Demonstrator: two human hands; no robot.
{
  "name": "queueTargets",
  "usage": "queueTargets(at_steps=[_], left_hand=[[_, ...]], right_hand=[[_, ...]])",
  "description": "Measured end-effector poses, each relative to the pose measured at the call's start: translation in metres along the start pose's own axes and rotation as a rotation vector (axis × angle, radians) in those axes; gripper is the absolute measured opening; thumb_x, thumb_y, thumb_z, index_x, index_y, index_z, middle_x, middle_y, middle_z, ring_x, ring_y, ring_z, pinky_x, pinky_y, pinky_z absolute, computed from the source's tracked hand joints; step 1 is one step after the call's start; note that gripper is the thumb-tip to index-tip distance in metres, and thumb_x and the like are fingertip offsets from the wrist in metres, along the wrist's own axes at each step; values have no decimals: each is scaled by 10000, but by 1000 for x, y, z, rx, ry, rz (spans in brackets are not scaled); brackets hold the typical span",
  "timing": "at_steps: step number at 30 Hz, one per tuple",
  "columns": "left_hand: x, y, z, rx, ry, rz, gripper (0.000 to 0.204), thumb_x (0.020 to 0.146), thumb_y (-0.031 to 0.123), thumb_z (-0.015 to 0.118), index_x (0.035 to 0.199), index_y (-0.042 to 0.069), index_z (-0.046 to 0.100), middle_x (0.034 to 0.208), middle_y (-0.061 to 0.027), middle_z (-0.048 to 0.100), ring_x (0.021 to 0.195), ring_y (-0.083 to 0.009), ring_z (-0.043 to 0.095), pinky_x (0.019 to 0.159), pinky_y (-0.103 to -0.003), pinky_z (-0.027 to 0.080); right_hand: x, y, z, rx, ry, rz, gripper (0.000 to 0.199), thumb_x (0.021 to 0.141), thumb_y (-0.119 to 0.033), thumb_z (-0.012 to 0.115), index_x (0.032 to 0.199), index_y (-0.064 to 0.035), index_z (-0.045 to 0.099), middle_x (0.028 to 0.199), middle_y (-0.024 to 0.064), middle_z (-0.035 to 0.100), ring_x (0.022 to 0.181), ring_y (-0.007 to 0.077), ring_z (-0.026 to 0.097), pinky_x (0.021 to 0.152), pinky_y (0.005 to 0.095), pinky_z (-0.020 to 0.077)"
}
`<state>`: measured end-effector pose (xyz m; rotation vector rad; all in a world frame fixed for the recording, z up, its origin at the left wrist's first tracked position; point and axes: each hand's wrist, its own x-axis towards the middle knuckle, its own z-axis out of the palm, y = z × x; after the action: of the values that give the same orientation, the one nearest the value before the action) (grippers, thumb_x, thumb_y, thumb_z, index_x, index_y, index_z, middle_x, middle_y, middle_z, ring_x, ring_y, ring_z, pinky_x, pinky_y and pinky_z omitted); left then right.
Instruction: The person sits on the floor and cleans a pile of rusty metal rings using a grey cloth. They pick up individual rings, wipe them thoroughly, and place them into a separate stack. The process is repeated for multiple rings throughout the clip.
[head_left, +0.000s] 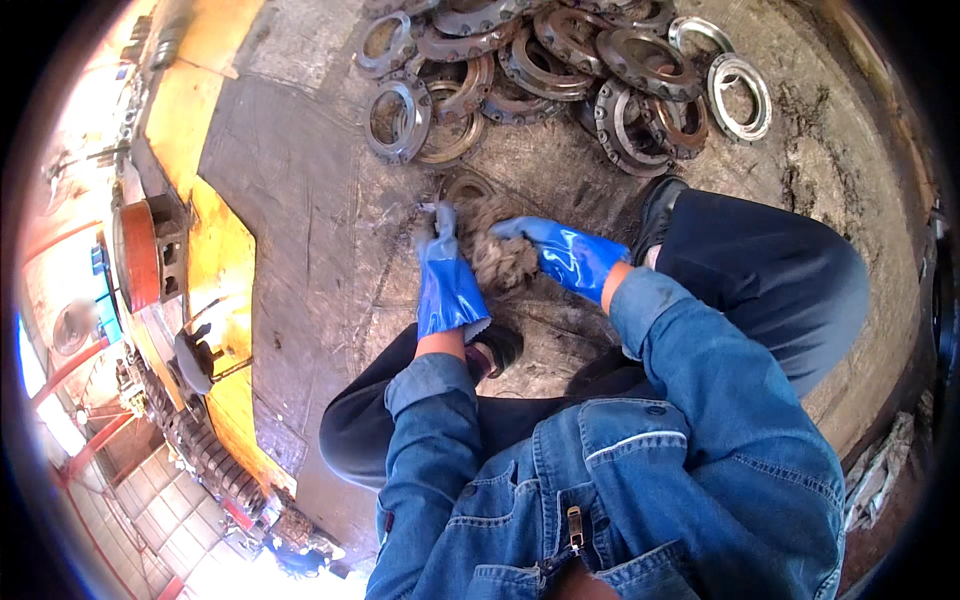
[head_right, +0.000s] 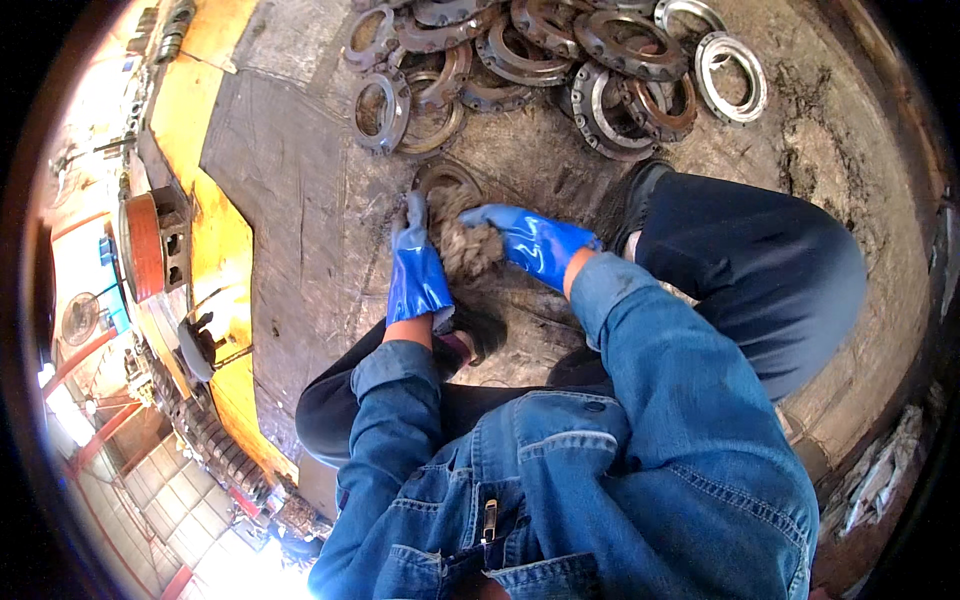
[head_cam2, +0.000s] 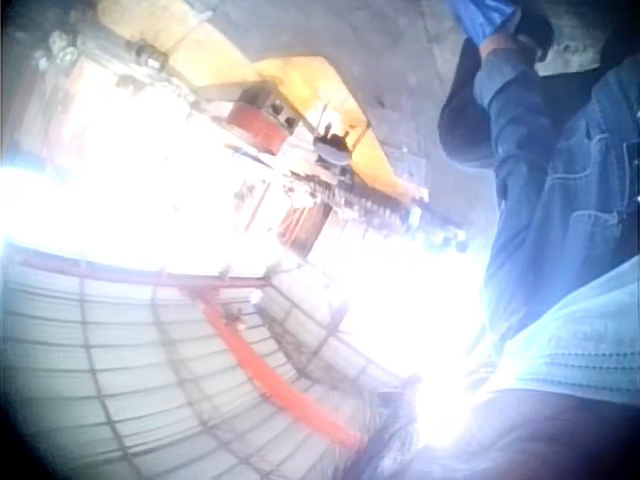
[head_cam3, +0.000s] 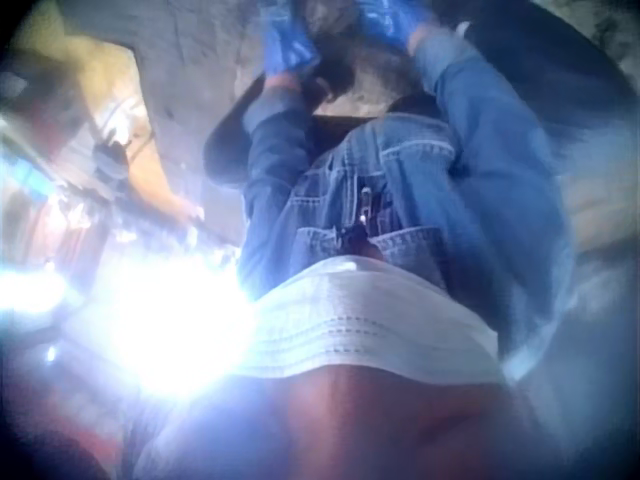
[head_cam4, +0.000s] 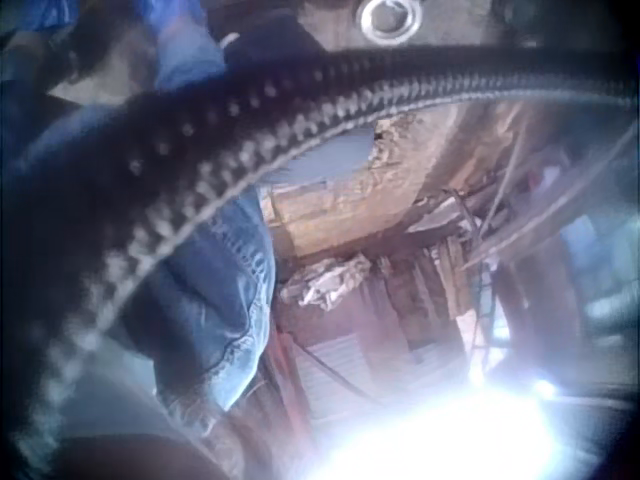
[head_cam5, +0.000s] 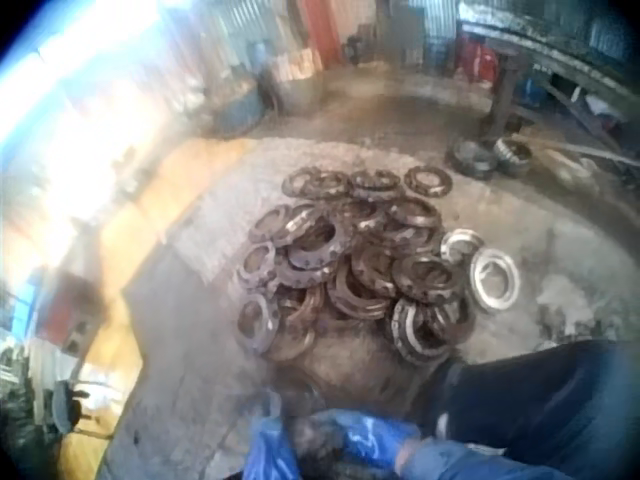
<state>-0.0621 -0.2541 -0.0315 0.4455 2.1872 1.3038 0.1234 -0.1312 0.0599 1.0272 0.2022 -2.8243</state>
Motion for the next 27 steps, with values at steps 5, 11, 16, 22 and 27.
queueTargets(at_steps=[5,11,16,22,27], left_hand=[[12,-29,-1,-170,-95,-252,518,786,301,747,1169,-16,604,1018,-149,682,806,-221,657,729,-331,529],[-49,86,57,652,-320,-31,490,737,266,718,1153,28,615,1115,-219,657,1068,-339,627,913,-386,489],[-80,157,57,1303,-839,390,335,798,199,630,1125,131,661,1145,-210,637,1073,-371,611,919,-423,492],[-89,162,45,1324,-577,921,486,718,160,714,1190,126,602,1131,-147,654,1096,-345,606,920,-419,499],[-72,88,-12,284,63,-58,469,822,389,650,1223,153,597,1147,-88,650,1089,-284,591,915,-453,467]], right_hand=[[-54,-26,-15,170,-88,-298,271,920,-143,564,1150,-8,614,1070,130,681,920,256,676,796,387,567],[-67,-72,-95,-256,347,-760,383,842,-139,696,1184,7,601,1039,99,685,916,200,660,784,344,541],[-87,-66,-75,-664,641,-785,649,674,-149,805,1245,28,554,1055,117,679,921,209,651,826,325,514],[-61,-35,-82,-770,497,-557,559,687,-140,782,1194,17,604,1076,118,674,980,212,630,849,329,498],[-32,-37,-37,-979,131,-540,479,675,-191,760,1120,-45,660,1005,104,691,914,221,636,832,343,499]])
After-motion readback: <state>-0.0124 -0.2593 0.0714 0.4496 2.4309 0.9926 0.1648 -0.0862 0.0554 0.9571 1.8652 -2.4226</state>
